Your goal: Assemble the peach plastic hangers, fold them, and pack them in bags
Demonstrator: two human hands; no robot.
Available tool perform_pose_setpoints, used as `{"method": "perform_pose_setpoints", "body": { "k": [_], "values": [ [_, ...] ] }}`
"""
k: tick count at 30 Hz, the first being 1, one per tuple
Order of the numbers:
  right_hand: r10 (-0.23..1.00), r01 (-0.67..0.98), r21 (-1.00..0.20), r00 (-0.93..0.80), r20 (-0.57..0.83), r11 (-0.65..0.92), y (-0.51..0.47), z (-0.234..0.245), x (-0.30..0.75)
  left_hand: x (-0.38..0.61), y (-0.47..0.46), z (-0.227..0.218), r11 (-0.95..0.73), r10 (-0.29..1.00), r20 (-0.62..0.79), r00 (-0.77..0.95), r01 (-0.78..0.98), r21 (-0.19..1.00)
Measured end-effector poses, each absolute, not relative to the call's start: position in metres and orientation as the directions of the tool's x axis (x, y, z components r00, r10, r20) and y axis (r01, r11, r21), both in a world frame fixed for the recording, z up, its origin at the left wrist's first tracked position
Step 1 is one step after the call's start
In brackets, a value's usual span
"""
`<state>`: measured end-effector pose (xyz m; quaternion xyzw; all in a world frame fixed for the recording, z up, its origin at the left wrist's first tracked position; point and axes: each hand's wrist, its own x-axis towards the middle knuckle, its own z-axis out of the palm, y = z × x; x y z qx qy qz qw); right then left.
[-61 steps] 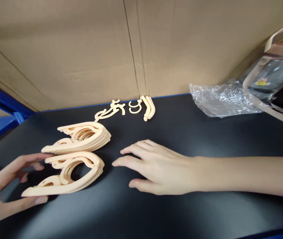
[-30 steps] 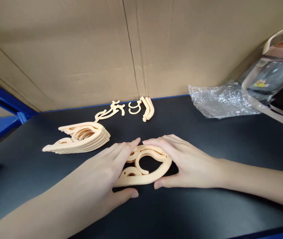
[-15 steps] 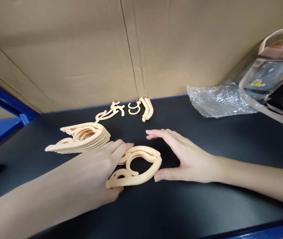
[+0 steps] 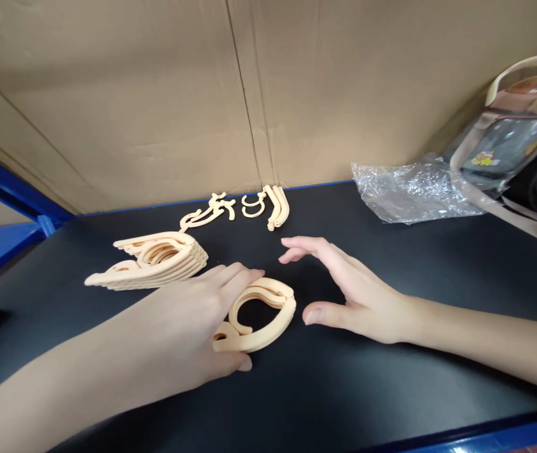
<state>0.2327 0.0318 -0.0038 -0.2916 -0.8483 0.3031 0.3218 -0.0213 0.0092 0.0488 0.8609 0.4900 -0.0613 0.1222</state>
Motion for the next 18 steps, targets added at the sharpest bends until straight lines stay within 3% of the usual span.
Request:
{"method": "perform_pose_setpoints", "body": {
  "k": [6, 18],
  "values": [
    [0.669, 0.213, -0.713, -0.59, 0.451, 0.668, 0.0323, -0.0054, 0.2336, -0.0214, 0.0055, 0.0547, -0.42, 0.858, -0.255, 0.445, 0.895, 0.149],
    [0.654, 0.215, -0.7, -0.609, 0.449, 0.681, 0.0309, -0.0022, 0.2338, -0.0222, 0.0049, 0.0582, -0.359, 0.858, -0.309, 0.41, 0.909, 0.21]
  ]
}}
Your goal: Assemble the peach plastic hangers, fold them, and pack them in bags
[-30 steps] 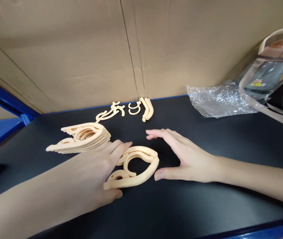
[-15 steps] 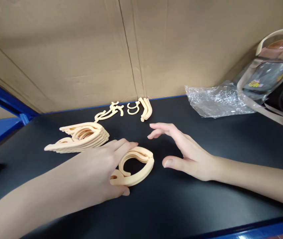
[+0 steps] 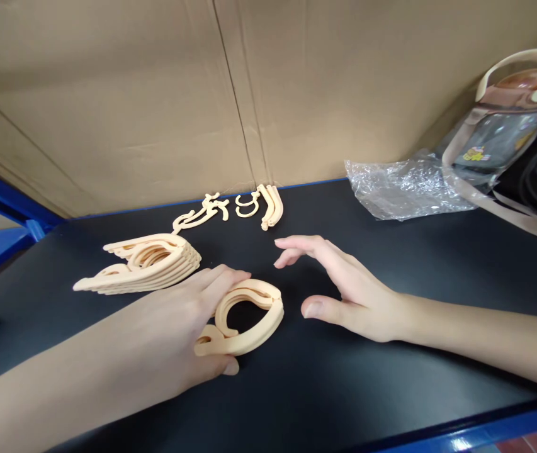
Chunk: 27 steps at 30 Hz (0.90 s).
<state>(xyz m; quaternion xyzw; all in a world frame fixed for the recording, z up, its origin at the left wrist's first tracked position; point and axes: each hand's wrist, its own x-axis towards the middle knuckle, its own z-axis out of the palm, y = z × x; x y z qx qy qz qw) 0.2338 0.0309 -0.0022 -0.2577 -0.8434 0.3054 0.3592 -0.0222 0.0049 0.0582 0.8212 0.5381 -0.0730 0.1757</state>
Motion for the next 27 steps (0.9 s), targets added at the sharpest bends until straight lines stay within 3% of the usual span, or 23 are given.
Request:
{"method": "perform_pose_setpoints", "body": {
  "k": [5, 12, 22, 27],
  "values": [
    [0.638, 0.217, -0.682, -0.621, 0.455, 0.699, 0.031, -0.001, 0.234, -0.027, 0.006, 0.057, -0.382, 0.86, -0.264, 0.436, 0.895, 0.231],
    [0.616, 0.212, -0.657, -0.628, 0.476, 0.724, 0.03, 0.0, 0.234, -0.028, 0.004, 0.055, -0.285, 0.901, -0.28, 0.331, 0.939, 0.193],
    [0.611, 0.215, -0.647, -0.628, 0.482, 0.731, 0.031, 0.001, 0.233, -0.022, 0.006, 0.057, -0.291, 0.88, -0.316, 0.355, 0.928, 0.234],
    [0.62, 0.222, -0.654, -0.626, 0.473, 0.723, 0.031, 0.001, 0.233, -0.019, 0.001, 0.055, -0.373, 0.89, -0.21, 0.404, 0.912, 0.171]
  ]
}}
